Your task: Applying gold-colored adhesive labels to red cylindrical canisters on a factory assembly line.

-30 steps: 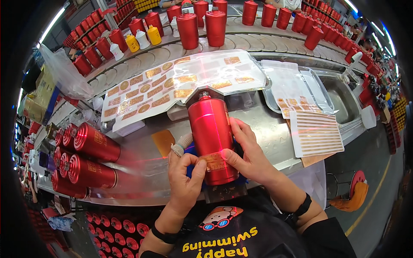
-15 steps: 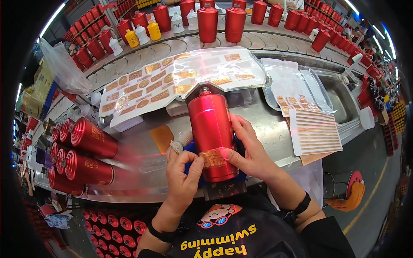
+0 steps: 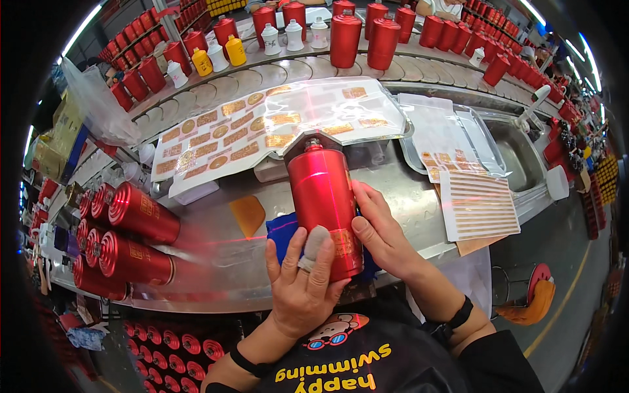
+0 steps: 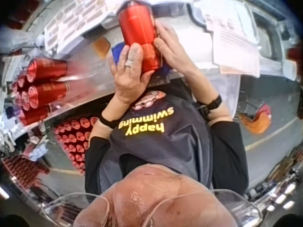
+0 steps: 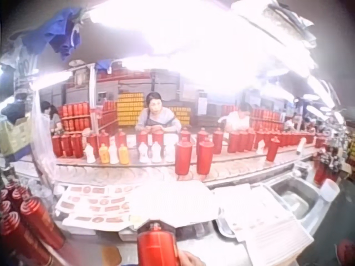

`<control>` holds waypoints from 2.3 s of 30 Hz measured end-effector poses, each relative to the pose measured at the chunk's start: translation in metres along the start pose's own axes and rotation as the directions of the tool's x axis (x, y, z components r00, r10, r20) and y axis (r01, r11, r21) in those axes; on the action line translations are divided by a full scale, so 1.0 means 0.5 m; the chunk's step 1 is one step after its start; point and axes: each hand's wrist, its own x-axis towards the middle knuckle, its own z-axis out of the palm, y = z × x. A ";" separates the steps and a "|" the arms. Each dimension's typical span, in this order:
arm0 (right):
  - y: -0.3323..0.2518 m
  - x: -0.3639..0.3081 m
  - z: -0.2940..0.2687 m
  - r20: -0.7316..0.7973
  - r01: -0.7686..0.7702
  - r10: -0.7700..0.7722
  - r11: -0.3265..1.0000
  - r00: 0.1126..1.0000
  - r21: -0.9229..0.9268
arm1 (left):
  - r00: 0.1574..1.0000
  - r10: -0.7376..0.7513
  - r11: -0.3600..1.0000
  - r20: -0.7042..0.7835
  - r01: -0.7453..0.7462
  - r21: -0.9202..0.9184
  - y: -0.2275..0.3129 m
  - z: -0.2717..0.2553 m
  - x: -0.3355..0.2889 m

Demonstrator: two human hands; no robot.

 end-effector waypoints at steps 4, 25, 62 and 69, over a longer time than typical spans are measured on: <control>-0.002 0.001 -0.004 0.000 -0.010 0.010 1.000 1.000 0.027 | 1.000 -0.022 0.993 -0.003 0.021 -0.116 -0.025 0.006 -0.007; 0.000 -0.005 -0.009 0.015 0.030 -0.031 0.997 0.999 0.071 | 0.997 -0.070 0.971 -0.021 0.063 -0.232 -0.038 0.023 -0.032; 0.000 -0.041 -0.076 0.093 -0.316 0.339 0.695 0.936 0.646 | 0.981 -0.137 0.967 0.141 0.163 -0.195 -0.057 0.037 -0.036; -0.014 -0.038 -0.085 0.119 -0.303 0.286 0.785 0.951 0.541 | 0.983 -0.133 0.965 0.126 0.157 -0.209 -0.055 0.036 -0.033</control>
